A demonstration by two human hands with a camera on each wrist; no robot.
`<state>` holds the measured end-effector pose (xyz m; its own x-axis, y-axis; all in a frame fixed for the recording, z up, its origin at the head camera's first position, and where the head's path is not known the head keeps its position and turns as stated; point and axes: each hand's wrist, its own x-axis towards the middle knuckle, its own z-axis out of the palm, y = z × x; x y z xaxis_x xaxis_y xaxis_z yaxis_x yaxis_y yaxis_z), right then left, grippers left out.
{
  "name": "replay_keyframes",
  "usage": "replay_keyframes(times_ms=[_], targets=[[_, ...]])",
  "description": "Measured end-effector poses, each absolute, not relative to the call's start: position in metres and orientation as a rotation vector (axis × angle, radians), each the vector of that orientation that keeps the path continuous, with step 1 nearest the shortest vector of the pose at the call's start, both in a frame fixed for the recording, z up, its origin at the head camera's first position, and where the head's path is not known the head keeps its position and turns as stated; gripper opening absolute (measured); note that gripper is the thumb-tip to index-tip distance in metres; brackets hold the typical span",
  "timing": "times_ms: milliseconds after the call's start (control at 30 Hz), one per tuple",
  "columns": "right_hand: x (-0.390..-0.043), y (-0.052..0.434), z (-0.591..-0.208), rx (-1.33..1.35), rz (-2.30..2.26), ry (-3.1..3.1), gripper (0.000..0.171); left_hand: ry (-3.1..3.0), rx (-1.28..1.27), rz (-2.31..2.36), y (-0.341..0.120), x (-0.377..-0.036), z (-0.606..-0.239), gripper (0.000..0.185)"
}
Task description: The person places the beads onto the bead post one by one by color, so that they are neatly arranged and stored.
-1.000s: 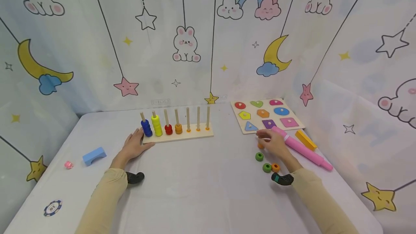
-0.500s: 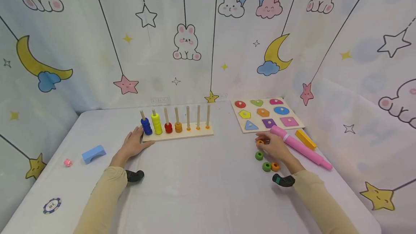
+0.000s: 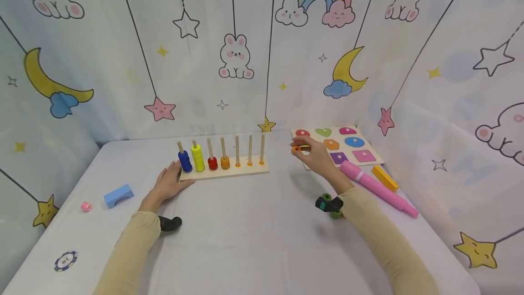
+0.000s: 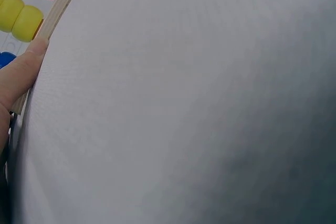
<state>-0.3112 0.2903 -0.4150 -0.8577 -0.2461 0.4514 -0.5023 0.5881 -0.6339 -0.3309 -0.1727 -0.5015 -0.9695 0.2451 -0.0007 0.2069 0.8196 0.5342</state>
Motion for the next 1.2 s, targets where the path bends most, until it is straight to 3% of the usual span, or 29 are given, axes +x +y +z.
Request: replay_keyframes(times_ms=[200,633,1200], targets=[[-0.328,0.235,-0.392,0.729,1.309,-2.352,0.035,2.927,0.364,0.848,-0.172,-0.331,-0.502,0.088],[-0.358,0.125,-0.391,0.957,1.124,-2.375,0.032,2.931,0.353,0.827,-0.172,-0.332,-0.505,0.09],[-0.37,0.091,-0.397,0.936,1.044,-2.37,0.03,2.937,0.351,0.836,-0.172,-0.333,-0.506,0.09]])
